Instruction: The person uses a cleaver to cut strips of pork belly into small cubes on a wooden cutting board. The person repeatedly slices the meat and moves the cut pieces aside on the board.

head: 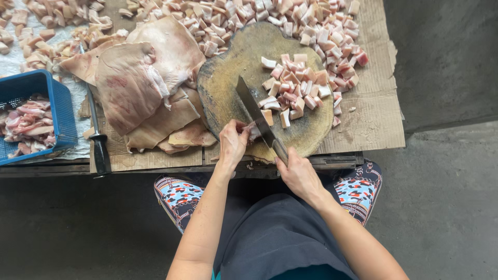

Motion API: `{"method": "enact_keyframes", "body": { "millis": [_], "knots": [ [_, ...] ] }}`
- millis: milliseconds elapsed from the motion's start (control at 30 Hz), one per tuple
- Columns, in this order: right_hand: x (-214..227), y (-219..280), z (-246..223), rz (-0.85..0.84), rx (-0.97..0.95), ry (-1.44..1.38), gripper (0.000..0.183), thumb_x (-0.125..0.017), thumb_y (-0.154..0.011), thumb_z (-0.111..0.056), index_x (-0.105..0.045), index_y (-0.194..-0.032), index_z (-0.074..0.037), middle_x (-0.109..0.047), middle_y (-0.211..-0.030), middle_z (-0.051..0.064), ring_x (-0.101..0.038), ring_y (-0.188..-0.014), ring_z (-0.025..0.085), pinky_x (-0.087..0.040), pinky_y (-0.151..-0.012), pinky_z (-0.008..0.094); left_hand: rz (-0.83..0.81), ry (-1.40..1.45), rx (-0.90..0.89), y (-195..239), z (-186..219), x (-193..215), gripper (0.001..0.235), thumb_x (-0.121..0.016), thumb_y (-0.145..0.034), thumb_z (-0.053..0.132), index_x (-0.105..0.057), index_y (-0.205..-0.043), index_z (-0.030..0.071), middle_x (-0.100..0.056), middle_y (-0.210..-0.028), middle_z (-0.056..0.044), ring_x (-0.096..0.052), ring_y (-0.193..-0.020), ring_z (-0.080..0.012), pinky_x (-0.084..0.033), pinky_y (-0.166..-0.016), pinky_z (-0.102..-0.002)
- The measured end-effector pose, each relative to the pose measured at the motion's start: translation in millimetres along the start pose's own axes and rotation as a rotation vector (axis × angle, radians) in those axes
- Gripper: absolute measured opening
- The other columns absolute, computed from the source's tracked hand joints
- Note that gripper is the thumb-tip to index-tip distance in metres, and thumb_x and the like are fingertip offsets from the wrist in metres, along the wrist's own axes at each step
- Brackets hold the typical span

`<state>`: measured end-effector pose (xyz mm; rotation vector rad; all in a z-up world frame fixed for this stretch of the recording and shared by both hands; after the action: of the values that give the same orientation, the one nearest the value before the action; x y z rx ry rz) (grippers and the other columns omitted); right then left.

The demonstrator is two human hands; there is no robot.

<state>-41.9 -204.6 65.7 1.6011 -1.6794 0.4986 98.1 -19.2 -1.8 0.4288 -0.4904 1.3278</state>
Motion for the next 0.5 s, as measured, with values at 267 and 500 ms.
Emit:
{"method": "enact_keyframes", "body": {
  "millis": [267,500],
  "knots": [
    [121,18,-81,0.182,-0.003,-0.158,0.029,-0.063,-0.099,-0.031,-0.060,-0.103,-0.002,-0.062,-0.057,0.016,-0.065,-0.048,0.029,-0.050,-0.050,0.044,-0.010,0.072,0.046,7,44,12,0.032,-0.072,-0.095,0.012,-0.066,-0.121,-0.005,-0.065,-0.107,-0.019,-0.073,-0.077,-0.0238,-0.060,-0.068,-0.034],
    [54,9,-70,0.145,0.019,-0.167,0.036,-0.058,-0.101,-0.029,-0.048,-0.113,0.003,-0.067,-0.073,0.028,-0.069,-0.064,0.046,-0.054,-0.052,0.050,-0.070,0.177,0.336,13,20,31,0.040,-0.063,-0.094,0.017,-0.059,-0.129,0.000,-0.057,-0.121,-0.017,-0.075,-0.081,-0.0278,-0.064,-0.074,-0.039]
  ]
}}
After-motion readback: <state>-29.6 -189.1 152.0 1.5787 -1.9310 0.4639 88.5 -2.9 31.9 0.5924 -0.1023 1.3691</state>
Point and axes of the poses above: each hand's wrist, its own y-axis away from the middle knuckle, its own x-axis out of the back of the hand, z = x × y, the point moved 10 cm from there along -y, towards the middle knuckle
